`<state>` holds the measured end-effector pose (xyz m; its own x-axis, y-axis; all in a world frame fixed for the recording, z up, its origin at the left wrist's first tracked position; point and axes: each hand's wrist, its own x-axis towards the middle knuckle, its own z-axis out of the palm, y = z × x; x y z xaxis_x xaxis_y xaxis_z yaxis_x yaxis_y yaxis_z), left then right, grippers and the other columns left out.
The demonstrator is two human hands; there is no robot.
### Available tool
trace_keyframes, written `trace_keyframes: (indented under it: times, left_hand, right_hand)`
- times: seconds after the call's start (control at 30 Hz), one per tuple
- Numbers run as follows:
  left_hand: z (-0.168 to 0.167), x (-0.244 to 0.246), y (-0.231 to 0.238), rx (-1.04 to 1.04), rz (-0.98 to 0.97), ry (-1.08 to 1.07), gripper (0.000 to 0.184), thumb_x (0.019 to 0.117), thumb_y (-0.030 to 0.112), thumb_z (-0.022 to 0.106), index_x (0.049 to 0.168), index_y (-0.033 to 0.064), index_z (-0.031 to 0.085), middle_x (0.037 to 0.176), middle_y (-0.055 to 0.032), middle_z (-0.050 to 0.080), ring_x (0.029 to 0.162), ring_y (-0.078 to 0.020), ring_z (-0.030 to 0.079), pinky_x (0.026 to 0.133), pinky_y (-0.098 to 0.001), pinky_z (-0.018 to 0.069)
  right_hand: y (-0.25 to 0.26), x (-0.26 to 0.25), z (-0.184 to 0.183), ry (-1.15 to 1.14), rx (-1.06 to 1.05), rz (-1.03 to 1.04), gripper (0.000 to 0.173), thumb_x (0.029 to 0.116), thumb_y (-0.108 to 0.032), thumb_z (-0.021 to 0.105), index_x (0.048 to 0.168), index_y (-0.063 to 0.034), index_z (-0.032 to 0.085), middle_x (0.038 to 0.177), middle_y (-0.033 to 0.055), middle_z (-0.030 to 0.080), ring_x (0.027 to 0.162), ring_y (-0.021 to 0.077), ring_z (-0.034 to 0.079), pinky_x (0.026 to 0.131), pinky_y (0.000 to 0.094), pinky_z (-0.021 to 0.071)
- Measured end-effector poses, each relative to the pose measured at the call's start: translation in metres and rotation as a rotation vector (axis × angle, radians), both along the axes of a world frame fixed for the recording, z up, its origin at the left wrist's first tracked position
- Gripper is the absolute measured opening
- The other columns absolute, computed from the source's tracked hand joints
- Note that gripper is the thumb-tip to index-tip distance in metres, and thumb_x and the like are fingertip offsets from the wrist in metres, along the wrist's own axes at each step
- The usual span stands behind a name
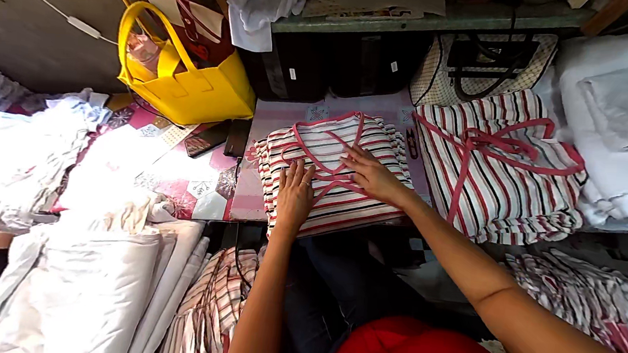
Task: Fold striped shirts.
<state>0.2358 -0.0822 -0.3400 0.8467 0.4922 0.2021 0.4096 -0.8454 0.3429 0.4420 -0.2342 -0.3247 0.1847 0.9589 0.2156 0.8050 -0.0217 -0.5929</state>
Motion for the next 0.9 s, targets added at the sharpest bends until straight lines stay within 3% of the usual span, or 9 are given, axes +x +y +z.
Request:
trace_keyframes:
  times: [0.13,0.23,0.37,0.47,0.57,0.67,0.73,0.83,0.9]
  left_hand:
    - [-0.001,-0.016,0.012,-0.083,0.126,-0.046,0.046,0.1072,0.017,0.046,0.150,0.0014,0.049,0.161,-0.0200,0.039,0.154,-0.0377,0.029,0.123,-0.0633,0.0181]
    - [-0.006,-0.029,0.018,-0.304,0.293,-0.167,0.052,0.1095,0.015,0.040,0.157,-0.0041,0.034,0.164,-0.0260,0.028,0.152,-0.0406,0.031,0.121,-0.0569,0.0297]
    - [0.009,-0.020,0.017,-0.360,0.412,-0.316,0.049,0.1027,0.009,0.056,0.147,-0.0090,0.047,0.148,-0.0293,0.051,0.138,-0.0419,0.050,0.115,-0.0557,0.0385]
    - [0.015,-0.005,0.042,-0.511,0.452,-0.315,0.062,0.1003,0.025,0.065,0.149,-0.0068,0.044,0.137,-0.0321,0.058,0.127,-0.0471,0.058,0.106,-0.0634,0.0442]
    - [0.022,0.016,0.071,-0.895,0.450,-0.389,0.070,0.0896,0.020,0.079,0.147,-0.0012,0.046,0.129,-0.0230,0.064,0.115,-0.0308,0.066,0.100,-0.0505,0.0535]
    - [0.029,0.021,0.077,-1.121,0.416,-0.546,0.059,0.0915,0.005,0.068,0.145,0.0057,0.044,0.113,-0.0148,0.069,0.092,-0.0211,0.071,0.080,-0.0423,0.0620]
    - [0.015,0.012,0.077,-0.891,0.420,-0.474,0.061,0.0984,0.016,0.065,0.152,0.0037,0.039,0.132,-0.0193,0.063,0.112,-0.0253,0.067,0.095,-0.0454,0.0560]
    - [-0.004,-0.004,0.081,-0.431,0.480,-0.351,0.065,0.1040,0.031,0.057,0.155,-0.0037,0.036,0.147,-0.0323,0.048,0.138,-0.0459,0.047,0.115,-0.0608,0.0359]
    - [0.000,-0.012,0.067,-0.426,0.538,-0.321,0.064,0.1047,0.030,0.056,0.153,-0.0079,0.037,0.150,-0.0347,0.045,0.142,-0.0471,0.042,0.118,-0.0580,0.0315]
  right_hand:
    - [-0.012,0.011,0.006,0.095,0.027,-0.174,0.048,0.1016,-0.010,0.059,0.149,-0.0016,0.052,0.163,0.0215,0.036,0.153,0.0424,0.028,0.123,0.0621,0.0229]
    - [-0.028,0.031,0.000,0.249,-0.041,-0.447,0.053,0.1083,-0.021,0.050,0.156,-0.0010,0.040,0.162,0.0214,0.037,0.149,0.0387,0.038,0.118,0.0575,0.0346]
    - [-0.034,0.038,-0.001,0.507,-0.141,-0.567,0.065,0.1066,-0.029,0.056,0.162,-0.0081,0.030,0.159,0.0237,0.041,0.144,0.0396,0.043,0.116,0.0593,0.0354]
    - [-0.022,0.039,0.006,0.478,-0.159,-0.600,0.072,0.1037,-0.032,0.062,0.160,-0.0016,0.030,0.156,0.0298,0.041,0.143,0.0463,0.042,0.114,0.0639,0.0351]
    - [-0.001,0.040,0.014,0.387,-0.156,-0.595,0.079,0.0985,-0.030,0.069,0.160,0.0008,0.029,0.152,0.0322,0.045,0.142,0.0482,0.043,0.116,0.0652,0.0333]
    - [0.003,0.049,0.015,0.394,-0.083,-0.577,0.081,0.0927,-0.023,0.076,0.160,-0.0037,0.034,0.151,0.0271,0.049,0.142,0.0424,0.046,0.117,0.0602,0.0352]
    - [-0.004,0.059,-0.002,0.358,-0.082,-0.633,0.076,0.0933,-0.032,0.075,0.154,-0.0010,0.043,0.147,0.0298,0.051,0.139,0.0455,0.046,0.116,0.0618,0.0354]
    - [-0.027,0.072,-0.014,0.317,-0.088,-0.785,0.058,0.0996,-0.040,0.066,0.136,0.0051,0.059,0.132,0.0297,0.061,0.127,0.0445,0.056,0.109,0.0609,0.0421]
    - [-0.043,0.071,-0.002,0.358,-0.188,-0.874,0.056,0.1037,-0.041,0.059,0.128,0.0092,0.060,0.123,0.0314,0.063,0.119,0.0455,0.061,0.102,0.0617,0.0467]
